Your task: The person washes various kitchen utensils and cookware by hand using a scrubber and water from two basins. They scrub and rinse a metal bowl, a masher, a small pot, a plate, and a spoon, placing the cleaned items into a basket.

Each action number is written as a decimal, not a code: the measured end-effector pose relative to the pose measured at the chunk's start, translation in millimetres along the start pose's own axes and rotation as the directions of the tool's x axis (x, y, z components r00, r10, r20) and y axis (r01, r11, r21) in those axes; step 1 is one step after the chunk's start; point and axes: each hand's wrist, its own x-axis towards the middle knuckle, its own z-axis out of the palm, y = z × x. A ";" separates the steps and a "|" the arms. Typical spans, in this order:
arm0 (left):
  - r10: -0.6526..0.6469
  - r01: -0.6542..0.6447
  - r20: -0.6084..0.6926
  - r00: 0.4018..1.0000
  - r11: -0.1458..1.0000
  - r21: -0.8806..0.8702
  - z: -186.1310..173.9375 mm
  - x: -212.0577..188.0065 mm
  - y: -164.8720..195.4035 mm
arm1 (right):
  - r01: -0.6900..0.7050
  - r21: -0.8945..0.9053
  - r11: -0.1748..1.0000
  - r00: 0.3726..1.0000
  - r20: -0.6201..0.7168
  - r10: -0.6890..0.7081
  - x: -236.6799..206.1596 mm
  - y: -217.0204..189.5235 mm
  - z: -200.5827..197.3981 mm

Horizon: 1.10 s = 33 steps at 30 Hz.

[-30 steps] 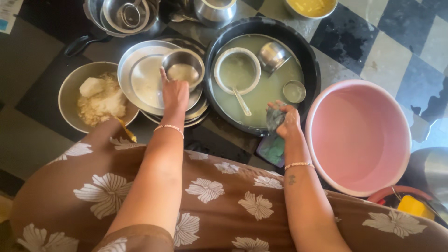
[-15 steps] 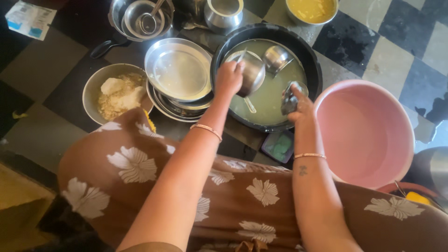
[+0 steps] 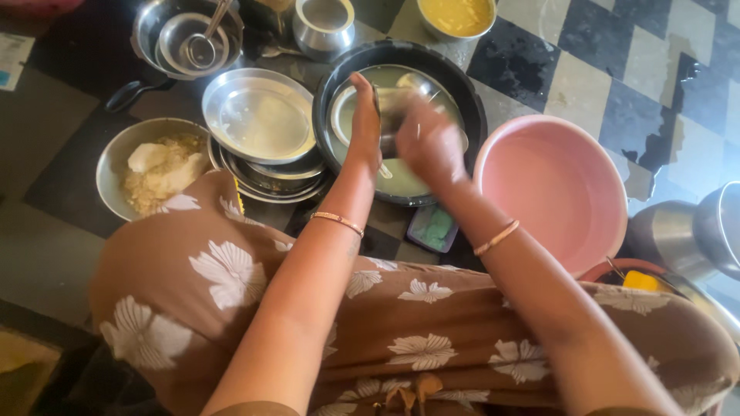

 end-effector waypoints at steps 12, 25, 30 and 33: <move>0.396 -0.374 0.098 0.913 0.714 0.592 12.1 -3.4 -2.2 | 0.205 -0.560 0.803 0.978 0.097 -0.183 39.9 -8.8 11.5; 0.075 -0.075 -0.040 0.996 0.997 -0.018 -42.4 46.6 -42.5 | 0.341 -0.538 0.770 0.938 0.142 -0.317 -33.3 2.0 73.2; 0.277 -0.242 -0.042 0.960 0.896 0.373 -39.5 36.2 -50.6 | 0.276 -0.627 0.729 0.961 0.177 -0.212 -7.0 -5.6 68.1; 0.445 -0.377 0.048 0.894 0.692 0.616 -37.9 23.1 -51.4 | 0.129 -0.405 0.905 0.937 0.349 0.023 38.3 -0.4 51.8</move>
